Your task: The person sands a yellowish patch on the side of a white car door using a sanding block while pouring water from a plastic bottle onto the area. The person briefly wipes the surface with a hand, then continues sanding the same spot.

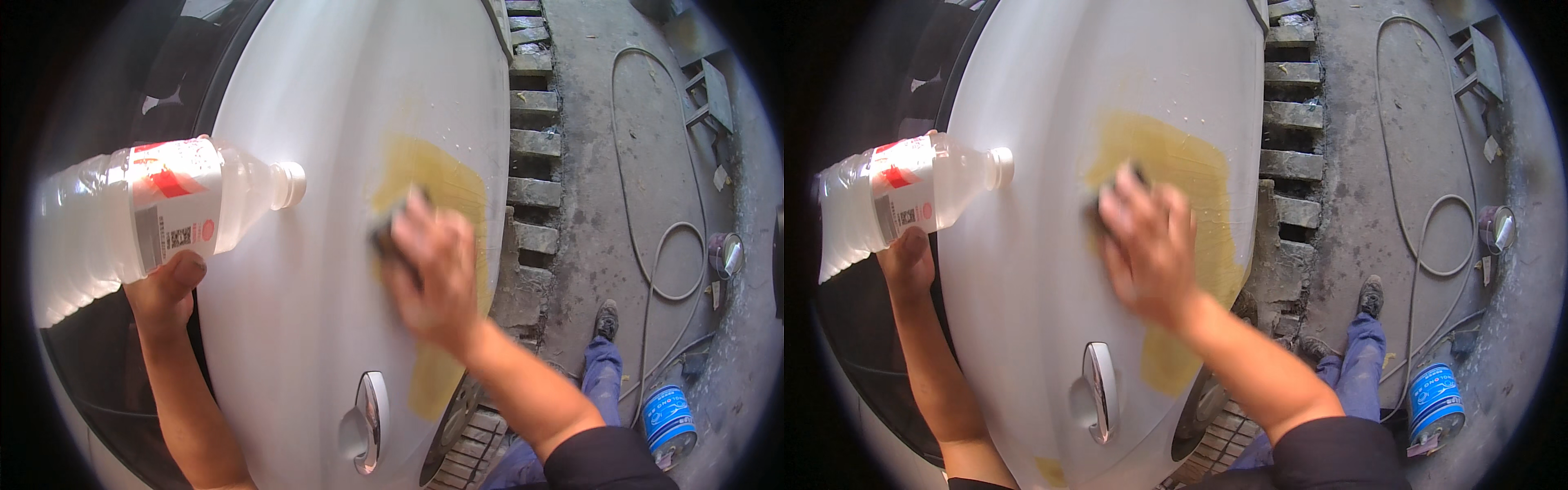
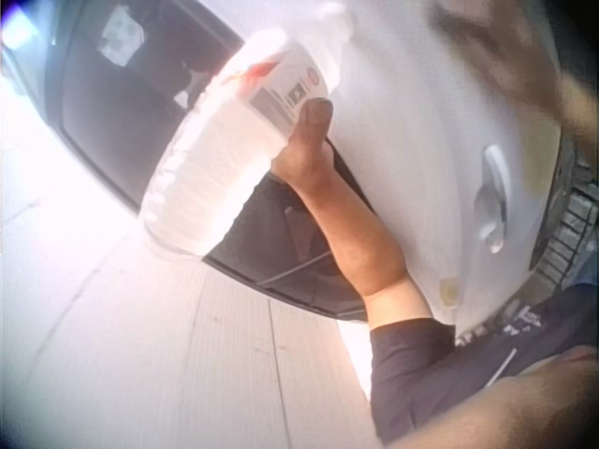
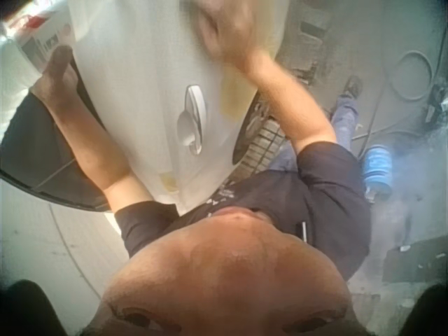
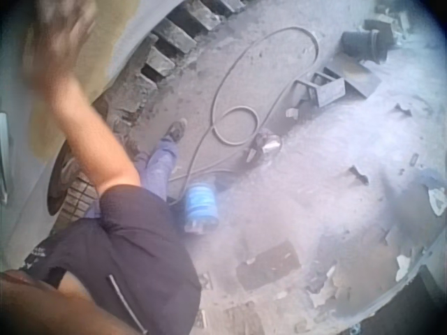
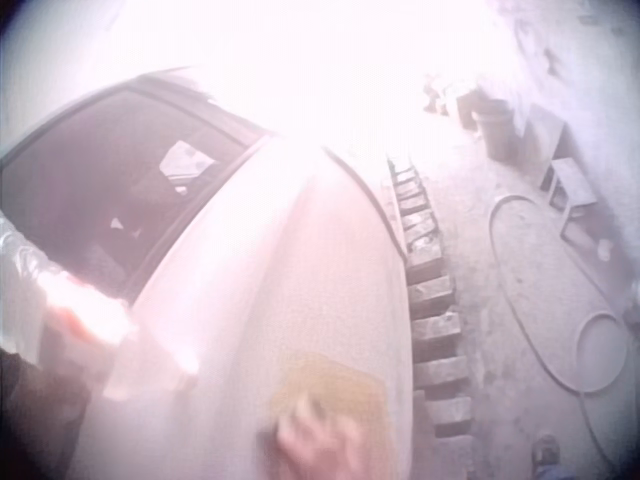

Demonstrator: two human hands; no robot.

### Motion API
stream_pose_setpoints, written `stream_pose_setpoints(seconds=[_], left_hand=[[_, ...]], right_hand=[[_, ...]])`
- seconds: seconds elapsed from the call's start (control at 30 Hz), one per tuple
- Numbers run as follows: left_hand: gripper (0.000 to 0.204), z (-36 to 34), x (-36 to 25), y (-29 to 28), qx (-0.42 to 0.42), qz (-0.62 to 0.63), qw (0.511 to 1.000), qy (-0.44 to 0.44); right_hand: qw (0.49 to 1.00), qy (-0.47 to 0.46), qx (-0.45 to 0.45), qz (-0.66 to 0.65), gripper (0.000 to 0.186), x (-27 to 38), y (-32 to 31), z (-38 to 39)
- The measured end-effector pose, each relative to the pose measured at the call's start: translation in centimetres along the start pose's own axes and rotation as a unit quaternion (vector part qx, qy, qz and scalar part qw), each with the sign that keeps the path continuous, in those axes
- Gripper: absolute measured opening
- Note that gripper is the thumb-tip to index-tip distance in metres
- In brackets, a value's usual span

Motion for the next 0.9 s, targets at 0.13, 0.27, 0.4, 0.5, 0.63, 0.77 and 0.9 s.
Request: stream_pose_setpoints(seconds=[0.13, 0.27, 0.4, 0.5, 0.63, 0.77, 0.9], left_hand=[[0.091, -0.3, -0.9, 0.0, 0.008, -0.011, 1.000, 0.017], [0.095, -0.1, 0.8, -1.0, -0.012, -0.016, 1.000, 0.004], [0.097, 0.2, 2.0, -3.1, -0.010, -0.003, 1.000, 0.008], [0.099, 0.5, 2.8, -3.6, -0.014, -0.004, 1.000, -0.005], [0.092, 0.2, 1.7, -3.1, 0.016, 0.016, 1.000, 0.014], [0.097, 0.0, 2.2, -3.9, -0.020, 0.028, 0.999, 0.000], [0.088, -0.2, 3.6, -5.0, 0.001, 0.048, 0.999, -0.010]], right_hand=[[0.999, -0.005, 0.020, -0.046, 0.045, 2.1, -1.4, 4.8], [0.999, -0.042, -0.016, 0.018, 0.050, -4.9, -0.5, -6.0], [0.999, -0.018, -0.032, 0.022, 0.050, -5.7, -0.1, -6.8], [0.999, -0.031, 0.031, -0.023, 0.052, -1.1, -1.6, 4.1], [0.997, 0.017, 0.021, -0.067, 0.047, 0.0, -2.6, 7.6], [0.999, 0.002, -0.028, -0.018, 0.047, -6.5, -1.0, -3.3], [0.993, 0.111, -0.037, -0.029, 0.049, -6.3, -1.0, -3.8]])
Point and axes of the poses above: each hand's wrist, its own z-axis away from the middle knuckle, its own y-axis out of the palm, x = y × z, the point moved 1 cm from there along -z, towards the middle knuckle, and after that the axes turned 5 degrees about -z, right-handed, at the moved point
